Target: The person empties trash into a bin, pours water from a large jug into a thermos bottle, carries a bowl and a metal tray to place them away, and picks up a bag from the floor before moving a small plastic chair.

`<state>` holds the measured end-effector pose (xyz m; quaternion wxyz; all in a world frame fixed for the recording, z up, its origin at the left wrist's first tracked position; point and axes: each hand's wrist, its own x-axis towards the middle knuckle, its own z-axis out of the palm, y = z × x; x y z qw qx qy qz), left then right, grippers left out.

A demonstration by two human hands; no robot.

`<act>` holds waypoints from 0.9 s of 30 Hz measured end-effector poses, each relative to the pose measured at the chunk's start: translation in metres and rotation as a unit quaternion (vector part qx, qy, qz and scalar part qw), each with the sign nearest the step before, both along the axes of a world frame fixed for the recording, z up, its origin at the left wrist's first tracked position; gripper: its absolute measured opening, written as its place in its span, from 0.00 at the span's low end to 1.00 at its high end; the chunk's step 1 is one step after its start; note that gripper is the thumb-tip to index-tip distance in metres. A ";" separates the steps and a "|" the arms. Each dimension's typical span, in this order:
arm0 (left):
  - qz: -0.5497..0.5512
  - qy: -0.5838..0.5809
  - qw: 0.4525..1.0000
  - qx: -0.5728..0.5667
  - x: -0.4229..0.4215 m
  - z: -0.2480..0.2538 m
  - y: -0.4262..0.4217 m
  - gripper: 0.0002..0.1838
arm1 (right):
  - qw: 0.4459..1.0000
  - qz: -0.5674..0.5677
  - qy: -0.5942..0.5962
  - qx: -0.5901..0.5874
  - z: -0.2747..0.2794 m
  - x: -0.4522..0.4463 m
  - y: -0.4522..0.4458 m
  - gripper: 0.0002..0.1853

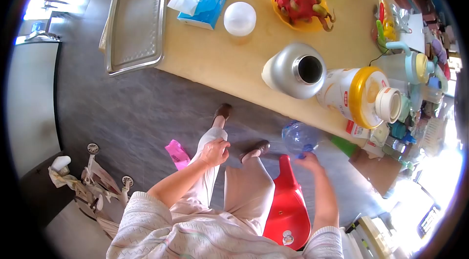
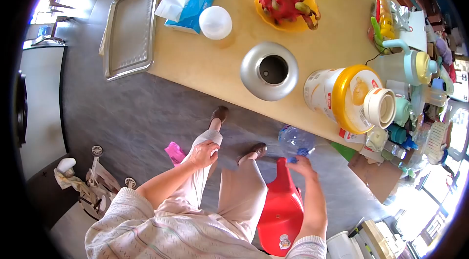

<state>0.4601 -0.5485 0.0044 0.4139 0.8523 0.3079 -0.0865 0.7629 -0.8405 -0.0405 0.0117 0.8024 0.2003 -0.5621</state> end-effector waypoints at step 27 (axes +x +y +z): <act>0.320 -0.071 0.638 -0.697 0.017 0.103 0.078 0.28 | 0.885 0.116 0.190 0.409 0.617 -0.102 0.246 0.26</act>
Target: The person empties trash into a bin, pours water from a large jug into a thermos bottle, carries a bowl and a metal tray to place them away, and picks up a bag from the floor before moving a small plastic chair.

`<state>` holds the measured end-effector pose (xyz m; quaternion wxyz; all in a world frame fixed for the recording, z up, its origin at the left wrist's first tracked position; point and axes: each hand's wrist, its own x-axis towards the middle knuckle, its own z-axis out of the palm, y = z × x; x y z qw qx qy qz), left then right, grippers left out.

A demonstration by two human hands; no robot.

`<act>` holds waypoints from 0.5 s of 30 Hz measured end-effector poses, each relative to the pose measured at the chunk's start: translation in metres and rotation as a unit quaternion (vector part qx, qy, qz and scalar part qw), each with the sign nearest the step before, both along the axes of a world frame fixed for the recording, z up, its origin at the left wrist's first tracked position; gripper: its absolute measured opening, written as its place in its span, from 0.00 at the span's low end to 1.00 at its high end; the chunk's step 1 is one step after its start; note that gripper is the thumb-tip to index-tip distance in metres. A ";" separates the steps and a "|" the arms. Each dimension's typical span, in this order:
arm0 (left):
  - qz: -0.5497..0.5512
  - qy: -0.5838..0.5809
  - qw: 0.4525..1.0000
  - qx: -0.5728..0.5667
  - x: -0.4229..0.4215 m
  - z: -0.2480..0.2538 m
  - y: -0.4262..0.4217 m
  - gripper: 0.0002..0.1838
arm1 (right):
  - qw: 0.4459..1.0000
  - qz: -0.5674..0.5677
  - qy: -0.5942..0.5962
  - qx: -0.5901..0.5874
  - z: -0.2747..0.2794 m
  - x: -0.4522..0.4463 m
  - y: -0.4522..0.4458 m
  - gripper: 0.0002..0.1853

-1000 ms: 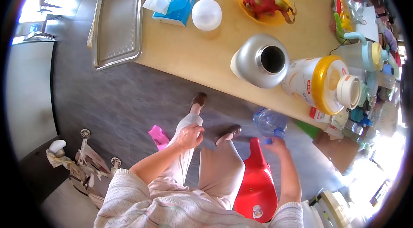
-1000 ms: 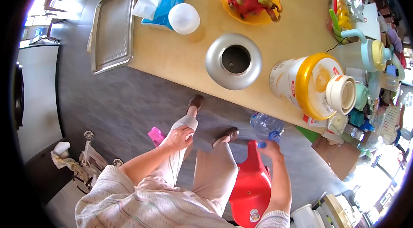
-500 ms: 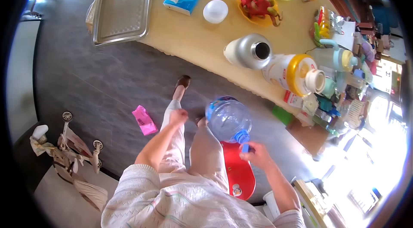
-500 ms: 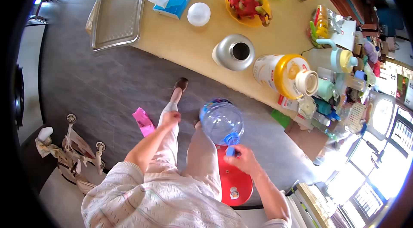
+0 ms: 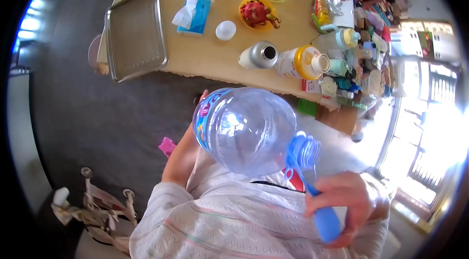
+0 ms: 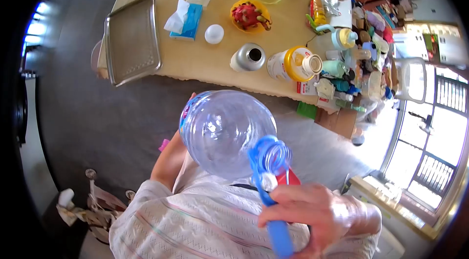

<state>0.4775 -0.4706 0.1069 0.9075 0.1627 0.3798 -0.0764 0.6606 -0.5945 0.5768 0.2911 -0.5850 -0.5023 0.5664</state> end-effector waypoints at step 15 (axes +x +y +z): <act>0.072 -0.085 0.983 0.148 -0.027 0.061 0.050 0.28 | 0.965 -0.174 -0.107 0.164 -0.161 0.001 0.052 0.24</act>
